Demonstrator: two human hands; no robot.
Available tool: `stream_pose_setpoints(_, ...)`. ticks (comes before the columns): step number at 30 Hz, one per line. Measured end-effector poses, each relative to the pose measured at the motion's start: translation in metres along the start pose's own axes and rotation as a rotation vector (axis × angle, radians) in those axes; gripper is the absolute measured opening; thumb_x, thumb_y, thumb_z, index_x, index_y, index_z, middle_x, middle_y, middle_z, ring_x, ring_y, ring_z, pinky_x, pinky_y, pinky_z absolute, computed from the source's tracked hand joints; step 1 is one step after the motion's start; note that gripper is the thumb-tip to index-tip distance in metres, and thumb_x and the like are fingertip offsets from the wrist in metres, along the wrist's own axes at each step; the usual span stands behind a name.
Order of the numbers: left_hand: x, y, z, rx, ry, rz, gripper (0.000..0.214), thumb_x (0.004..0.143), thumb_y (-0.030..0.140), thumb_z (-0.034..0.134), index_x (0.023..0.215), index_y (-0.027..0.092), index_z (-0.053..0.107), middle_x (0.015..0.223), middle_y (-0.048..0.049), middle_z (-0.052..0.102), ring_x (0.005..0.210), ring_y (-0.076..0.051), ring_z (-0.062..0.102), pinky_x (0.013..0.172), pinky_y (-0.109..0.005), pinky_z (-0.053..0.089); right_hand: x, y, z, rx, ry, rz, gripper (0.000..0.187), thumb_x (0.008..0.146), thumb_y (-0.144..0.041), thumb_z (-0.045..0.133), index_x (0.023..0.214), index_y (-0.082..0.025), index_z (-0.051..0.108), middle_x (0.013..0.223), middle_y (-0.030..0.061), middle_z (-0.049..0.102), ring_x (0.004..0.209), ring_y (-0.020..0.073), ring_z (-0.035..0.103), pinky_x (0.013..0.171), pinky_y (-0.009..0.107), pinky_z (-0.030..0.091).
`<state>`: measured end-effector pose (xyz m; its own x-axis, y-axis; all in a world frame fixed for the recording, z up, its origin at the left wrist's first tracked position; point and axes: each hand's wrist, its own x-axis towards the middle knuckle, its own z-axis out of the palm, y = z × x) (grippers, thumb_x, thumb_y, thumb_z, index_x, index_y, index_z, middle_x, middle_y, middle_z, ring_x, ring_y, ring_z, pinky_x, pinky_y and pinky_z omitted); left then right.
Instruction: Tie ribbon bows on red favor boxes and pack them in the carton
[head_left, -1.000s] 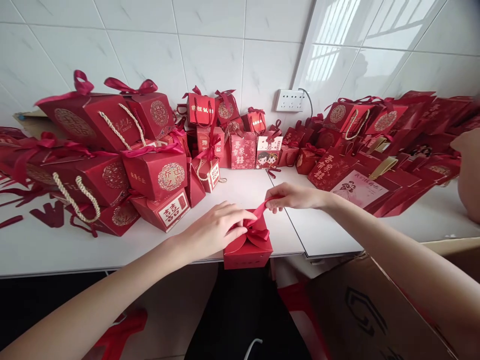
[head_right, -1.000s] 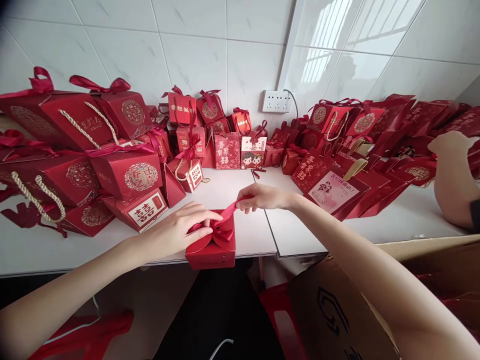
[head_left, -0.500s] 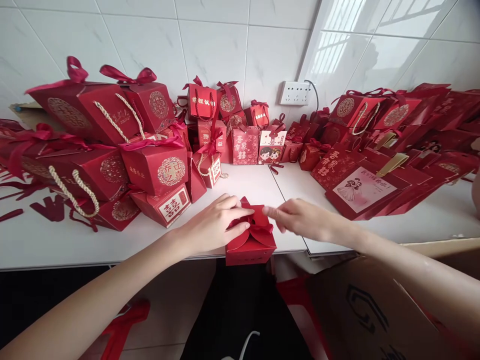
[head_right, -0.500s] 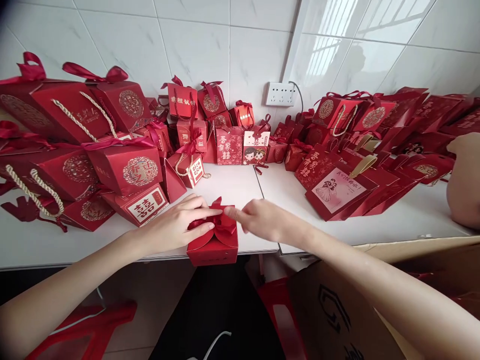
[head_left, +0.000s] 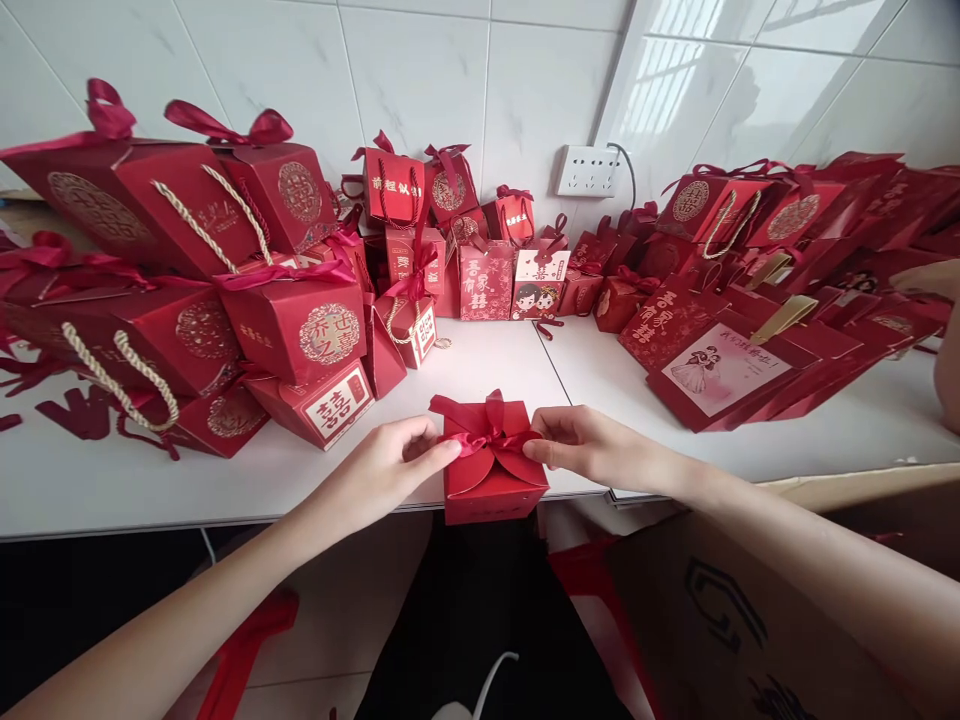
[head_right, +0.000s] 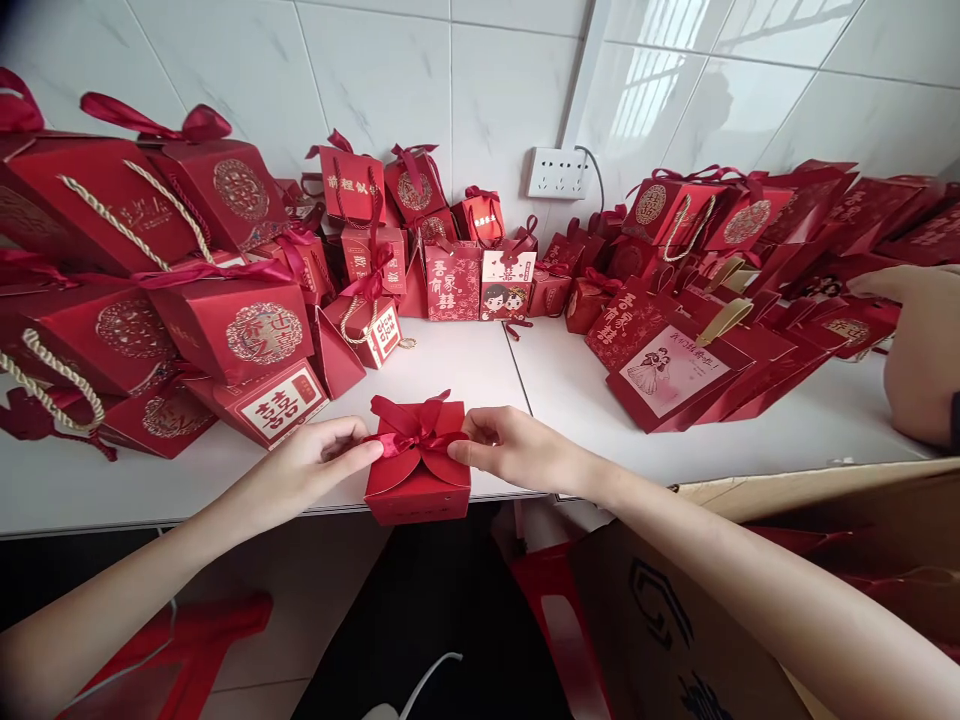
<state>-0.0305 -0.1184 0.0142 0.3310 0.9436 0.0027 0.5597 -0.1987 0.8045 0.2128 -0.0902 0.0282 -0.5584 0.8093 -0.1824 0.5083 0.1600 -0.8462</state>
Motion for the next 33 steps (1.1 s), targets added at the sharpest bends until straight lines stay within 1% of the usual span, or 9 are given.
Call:
stream_pose_setpoints(5, 0.008, -0.010, -0.003, -0.108, -0.093, 0.040, 0.032, 0.086, 0.043, 0.048, 0.067, 0.018, 0.049, 0.065, 0.0033, 0.044, 0.061, -0.011, 0.042, 0.057, -0.022, 0.037, 0.004, 0.002, -0.004, 0.151, -0.060, 0.007, 0.040, 0.078, -0.056, 0.057, 0.069, -0.019, 0.048, 0.068, -0.0002, 0.052, 0.068, 0.0141, 0.049, 0.065, 0.028, 0.039)
stream_pose_setpoints(8, 0.011, -0.016, -0.006, -0.143, -0.157, 0.037, 0.033, 0.085, 0.046, 0.048, 0.068, 0.018, 0.048, 0.067, 0.0024, 0.043, 0.063, -0.012, 0.042, 0.058, -0.023, 0.038, 0.007, 0.006, -0.007, 0.261, -0.108, 0.003, 0.039, 0.076, -0.055, 0.061, 0.069, -0.018, 0.048, 0.071, 0.0004, 0.053, 0.074, 0.0154, 0.053, 0.074, 0.031, 0.042)
stream_pose_setpoints(12, 0.013, -0.019, -0.009, -0.175, -0.223, 0.037, 0.031, 0.085, 0.045, 0.047, 0.070, 0.018, 0.046, 0.069, 0.0014, 0.043, 0.067, -0.013, 0.042, 0.062, -0.025, 0.038, 0.012, 0.013, -0.008, 0.410, -0.166, -0.021, 0.037, 0.076, -0.049, 0.066, 0.069, -0.017, 0.048, 0.072, -0.0016, 0.049, 0.070, 0.0120, 0.050, 0.075, 0.029, 0.043)
stream_pose_setpoints(17, 0.016, -0.021, -0.008, -0.256, -0.245, 0.063, 0.029, 0.085, 0.038, 0.048, 0.065, 0.018, 0.039, 0.065, 0.0043, 0.033, 0.061, -0.010, 0.033, 0.057, -0.023, 0.029, 0.017, 0.027, -0.005, 0.587, -0.194, -0.032, 0.036, 0.070, -0.044, 0.074, 0.069, -0.017, 0.050, 0.068, -0.0024, 0.051, 0.066, 0.0109, 0.051, 0.073, 0.029, 0.044)
stream_pose_setpoints(22, 0.018, -0.026, -0.005, -0.329, -0.271, 0.079, 0.029, 0.084, 0.038, 0.048, 0.066, 0.018, 0.038, 0.066, 0.0039, 0.033, 0.062, -0.010, 0.033, 0.059, -0.025, 0.029, 0.017, 0.033, -0.003, 0.704, -0.219, -0.011, 0.028, 0.069, -0.033, 0.075, 0.065, -0.017, 0.052, 0.065, -0.0027, 0.053, 0.063, 0.0099, 0.052, 0.071, 0.027, 0.043)
stream_pose_setpoints(27, 0.022, -0.029, -0.004, -0.341, -0.270, 0.063, 0.033, 0.083, 0.043, 0.050, 0.064, 0.018, 0.039, 0.066, 0.0036, 0.034, 0.062, -0.011, 0.034, 0.059, -0.025, 0.031, 0.019, 0.036, -0.006, 0.713, -0.252, -0.031, 0.031, 0.068, -0.035, 0.076, 0.063, -0.017, 0.051, 0.064, -0.0031, 0.052, 0.062, 0.0099, 0.053, 0.071, 0.027, 0.044)
stream_pose_setpoints(30, 0.020, -0.034, -0.002, -0.336, -0.254, 0.045, 0.038, 0.082, 0.053, 0.051, 0.069, 0.018, 0.042, 0.070, 0.0018, 0.041, 0.067, -0.012, 0.041, 0.063, -0.026, 0.035, 0.016, 0.041, -0.011, 0.569, -0.252, -0.054, 0.036, 0.071, -0.044, 0.073, 0.068, -0.016, 0.051, 0.068, -0.0023, 0.052, 0.066, 0.0113, 0.054, 0.073, 0.030, 0.045)
stream_pose_setpoints(31, 0.017, -0.036, -0.001, -0.342, -0.238, 0.039, 0.041, 0.079, 0.058, 0.052, 0.074, 0.018, 0.044, 0.074, 0.0008, 0.044, 0.071, -0.014, 0.044, 0.066, -0.027, 0.038, 0.014, 0.042, -0.013, 0.499, -0.232, -0.063, 0.039, 0.072, -0.049, 0.072, 0.070, -0.016, 0.051, 0.071, -0.0018, 0.052, 0.069, 0.0123, 0.054, 0.075, 0.031, 0.045)
stream_pose_setpoints(33, 0.010, -0.039, 0.002, -0.354, -0.181, 0.015, 0.053, 0.070, 0.068, 0.057, 0.087, 0.020, 0.044, 0.088, -0.0021, 0.048, 0.080, -0.017, 0.050, 0.072, -0.030, 0.042, 0.009, 0.044, -0.014, 0.394, -0.139, -0.078, 0.045, 0.072, -0.059, 0.067, 0.078, -0.017, 0.051, 0.079, 0.0007, 0.053, 0.078, 0.0157, 0.055, 0.078, 0.035, 0.047)
